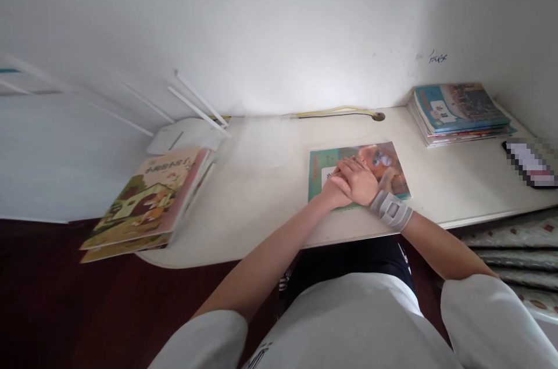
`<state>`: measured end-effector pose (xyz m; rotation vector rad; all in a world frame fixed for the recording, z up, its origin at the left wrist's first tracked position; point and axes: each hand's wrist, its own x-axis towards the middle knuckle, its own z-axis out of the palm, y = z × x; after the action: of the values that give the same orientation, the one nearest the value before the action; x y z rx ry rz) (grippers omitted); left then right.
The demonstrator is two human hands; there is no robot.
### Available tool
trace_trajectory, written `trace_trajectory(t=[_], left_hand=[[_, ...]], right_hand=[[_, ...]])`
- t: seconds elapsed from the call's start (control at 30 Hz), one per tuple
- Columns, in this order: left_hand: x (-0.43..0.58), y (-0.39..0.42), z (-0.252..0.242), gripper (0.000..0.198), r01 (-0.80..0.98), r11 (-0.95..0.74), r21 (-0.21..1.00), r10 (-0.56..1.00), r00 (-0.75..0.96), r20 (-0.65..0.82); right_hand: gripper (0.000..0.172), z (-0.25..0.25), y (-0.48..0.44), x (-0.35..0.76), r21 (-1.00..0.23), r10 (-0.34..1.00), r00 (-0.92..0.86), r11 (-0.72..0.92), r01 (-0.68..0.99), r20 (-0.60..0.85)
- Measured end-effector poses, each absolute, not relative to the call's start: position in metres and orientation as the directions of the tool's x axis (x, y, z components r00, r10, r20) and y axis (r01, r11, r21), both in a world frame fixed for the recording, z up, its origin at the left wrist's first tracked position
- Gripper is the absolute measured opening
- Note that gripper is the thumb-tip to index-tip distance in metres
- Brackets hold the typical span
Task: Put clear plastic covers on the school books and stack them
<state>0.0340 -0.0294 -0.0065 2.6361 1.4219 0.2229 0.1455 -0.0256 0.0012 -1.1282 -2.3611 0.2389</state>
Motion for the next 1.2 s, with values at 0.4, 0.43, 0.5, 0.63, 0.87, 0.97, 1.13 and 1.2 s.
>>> trace_trajectory(t=[0.4,0.43,0.5,0.63,0.87,0.97,1.13,1.2], left_hand=[[0.013,-0.011,-0.006,0.069,0.979,-0.125,0.162,0.992,0.121,0.034],[0.008,-0.01,-0.005,0.071,0.983,-0.098,0.156,0.995,0.095,0.029],[-0.001,-0.006,-0.005,0.071,0.986,-0.052,0.156,0.999,0.051,0.009],[-0.008,-0.004,-0.006,0.072,0.986,-0.004,0.165,1.0,0.007,-0.016],[-0.018,-0.007,-0.007,0.071,0.988,-0.051,0.145,0.999,0.052,-0.004],[-0.009,-0.013,0.002,0.064,0.995,-0.054,0.08,0.998,0.051,0.037],[0.038,-0.033,0.006,0.055,0.989,-0.118,0.087,0.982,0.104,0.158],[0.051,-0.037,0.001,0.054,0.98,-0.154,0.13,0.984,0.14,0.108]], right_hand=[[0.062,-0.014,0.028,0.206,-0.084,0.891,-0.428,0.443,0.893,0.15],[0.063,-0.015,0.032,0.213,-0.08,0.911,-0.39,0.402,0.912,0.134],[0.064,-0.017,0.039,0.223,-0.081,0.936,-0.332,0.342,0.936,0.119],[0.064,-0.026,0.043,0.232,-0.093,0.936,-0.313,0.33,0.939,0.158],[0.063,-0.032,0.002,0.232,-0.046,0.952,-0.223,0.237,0.97,0.211],[0.056,-0.018,-0.015,0.226,0.005,0.945,-0.248,0.253,0.968,0.213],[0.046,0.004,-0.025,0.188,-0.046,0.862,-0.382,0.419,0.907,0.332],[0.046,0.002,-0.022,0.17,-0.15,0.837,-0.429,0.498,0.854,0.34]])
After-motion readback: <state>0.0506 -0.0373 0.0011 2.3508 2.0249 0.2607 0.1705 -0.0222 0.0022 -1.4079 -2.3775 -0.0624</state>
